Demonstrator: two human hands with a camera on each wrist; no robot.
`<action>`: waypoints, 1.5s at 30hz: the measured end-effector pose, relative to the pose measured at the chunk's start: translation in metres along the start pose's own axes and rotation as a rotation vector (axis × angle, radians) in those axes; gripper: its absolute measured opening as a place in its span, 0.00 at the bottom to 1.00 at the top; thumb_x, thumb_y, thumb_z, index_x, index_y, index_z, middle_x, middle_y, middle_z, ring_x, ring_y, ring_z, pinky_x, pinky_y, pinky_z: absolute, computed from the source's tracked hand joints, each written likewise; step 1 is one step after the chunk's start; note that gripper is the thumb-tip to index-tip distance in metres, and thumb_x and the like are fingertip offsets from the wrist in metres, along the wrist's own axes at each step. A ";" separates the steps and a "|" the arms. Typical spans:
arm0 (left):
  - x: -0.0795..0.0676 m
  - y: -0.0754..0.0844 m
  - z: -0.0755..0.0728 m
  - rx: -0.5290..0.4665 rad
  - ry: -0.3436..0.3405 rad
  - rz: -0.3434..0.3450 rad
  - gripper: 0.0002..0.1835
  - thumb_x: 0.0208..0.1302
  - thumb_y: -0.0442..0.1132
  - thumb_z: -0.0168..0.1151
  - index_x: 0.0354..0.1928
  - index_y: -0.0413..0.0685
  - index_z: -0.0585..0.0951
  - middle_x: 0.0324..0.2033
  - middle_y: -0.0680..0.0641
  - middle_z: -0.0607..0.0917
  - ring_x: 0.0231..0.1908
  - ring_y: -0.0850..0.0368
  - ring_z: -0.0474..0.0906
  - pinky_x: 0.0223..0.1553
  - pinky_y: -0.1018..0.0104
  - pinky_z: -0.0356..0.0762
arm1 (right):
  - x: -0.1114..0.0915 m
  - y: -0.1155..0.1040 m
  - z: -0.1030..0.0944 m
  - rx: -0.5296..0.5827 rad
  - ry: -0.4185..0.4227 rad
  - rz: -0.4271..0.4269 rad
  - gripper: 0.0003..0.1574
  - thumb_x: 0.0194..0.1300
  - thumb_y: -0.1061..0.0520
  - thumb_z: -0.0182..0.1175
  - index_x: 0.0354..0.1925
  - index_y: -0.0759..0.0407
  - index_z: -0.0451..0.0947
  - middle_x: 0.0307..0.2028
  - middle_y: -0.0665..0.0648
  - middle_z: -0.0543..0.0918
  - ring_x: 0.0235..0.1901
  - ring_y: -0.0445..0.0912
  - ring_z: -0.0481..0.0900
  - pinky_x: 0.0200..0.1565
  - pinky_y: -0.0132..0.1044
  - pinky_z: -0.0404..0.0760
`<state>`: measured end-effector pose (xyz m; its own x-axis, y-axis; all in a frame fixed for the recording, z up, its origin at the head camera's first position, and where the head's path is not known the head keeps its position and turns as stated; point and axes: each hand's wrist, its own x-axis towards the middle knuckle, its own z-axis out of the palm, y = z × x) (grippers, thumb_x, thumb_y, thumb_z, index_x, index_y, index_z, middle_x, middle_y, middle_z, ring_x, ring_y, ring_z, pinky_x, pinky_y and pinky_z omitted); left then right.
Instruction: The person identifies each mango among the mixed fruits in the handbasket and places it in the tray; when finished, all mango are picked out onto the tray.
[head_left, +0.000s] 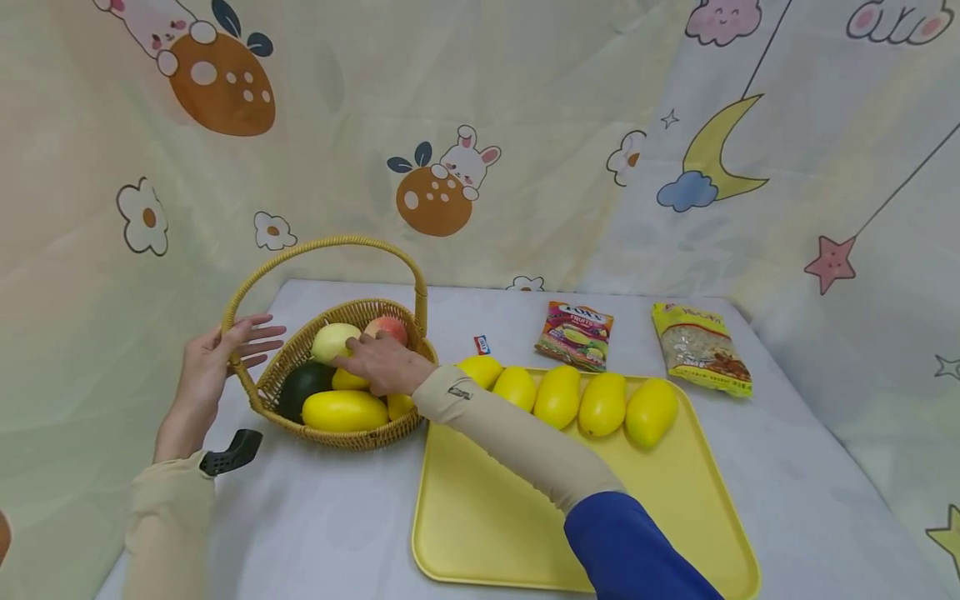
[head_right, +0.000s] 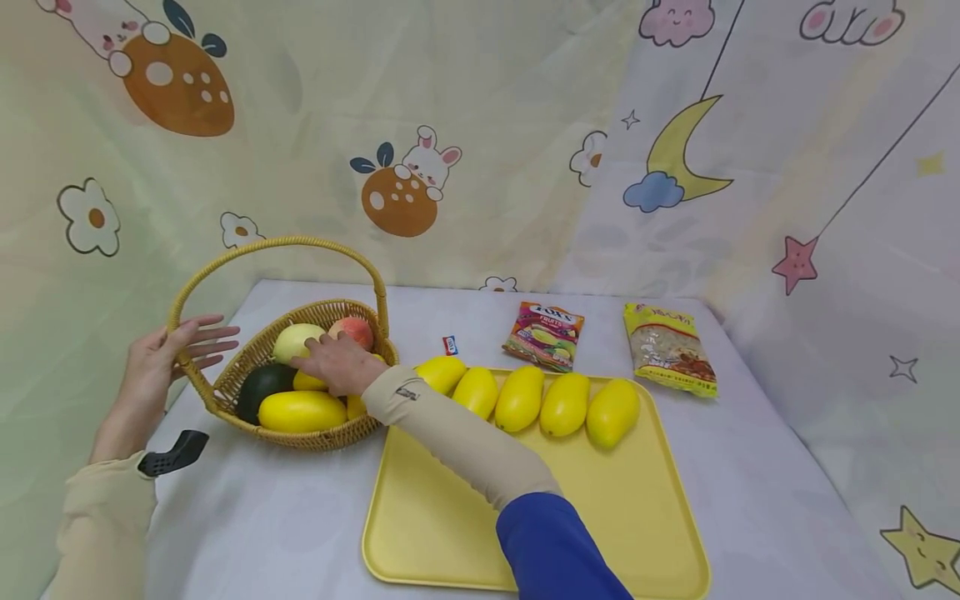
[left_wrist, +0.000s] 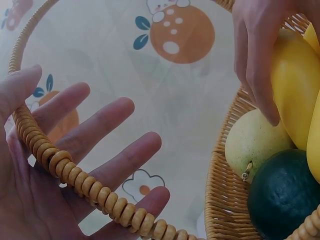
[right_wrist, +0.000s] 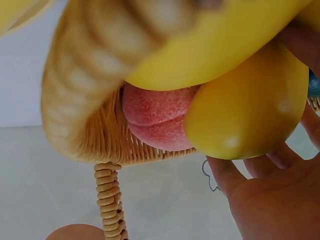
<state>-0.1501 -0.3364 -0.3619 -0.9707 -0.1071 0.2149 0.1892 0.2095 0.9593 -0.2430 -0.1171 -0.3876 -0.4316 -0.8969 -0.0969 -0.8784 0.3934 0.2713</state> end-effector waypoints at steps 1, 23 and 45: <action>0.000 0.000 0.000 0.007 0.000 0.000 0.19 0.74 0.50 0.46 0.57 0.53 0.79 0.41 0.63 0.87 0.41 0.70 0.83 0.41 0.79 0.78 | 0.000 0.000 0.001 -0.004 0.000 -0.001 0.36 0.65 0.52 0.62 0.68 0.43 0.63 0.56 0.55 0.73 0.45 0.47 0.74 0.43 0.35 0.75; -0.001 0.001 0.001 0.014 -0.003 0.005 0.18 0.74 0.49 0.47 0.57 0.53 0.79 0.40 0.63 0.87 0.42 0.68 0.84 0.40 0.79 0.78 | -0.012 0.007 -0.003 -0.016 0.091 -0.031 0.27 0.70 0.57 0.55 0.65 0.44 0.67 0.51 0.54 0.76 0.41 0.46 0.76 0.40 0.33 0.78; 0.000 0.000 0.000 0.001 -0.009 0.006 0.18 0.75 0.49 0.46 0.56 0.54 0.79 0.40 0.64 0.87 0.41 0.70 0.83 0.40 0.80 0.78 | -0.071 0.037 -0.012 0.139 0.285 -0.067 0.35 0.62 0.55 0.65 0.65 0.50 0.66 0.61 0.56 0.72 0.59 0.49 0.72 0.55 0.41 0.76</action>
<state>-0.1498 -0.3365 -0.3624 -0.9709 -0.0969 0.2191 0.1950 0.2116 0.9577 -0.2426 -0.0414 -0.3587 -0.3143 -0.9345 0.1668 -0.9311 0.3378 0.1377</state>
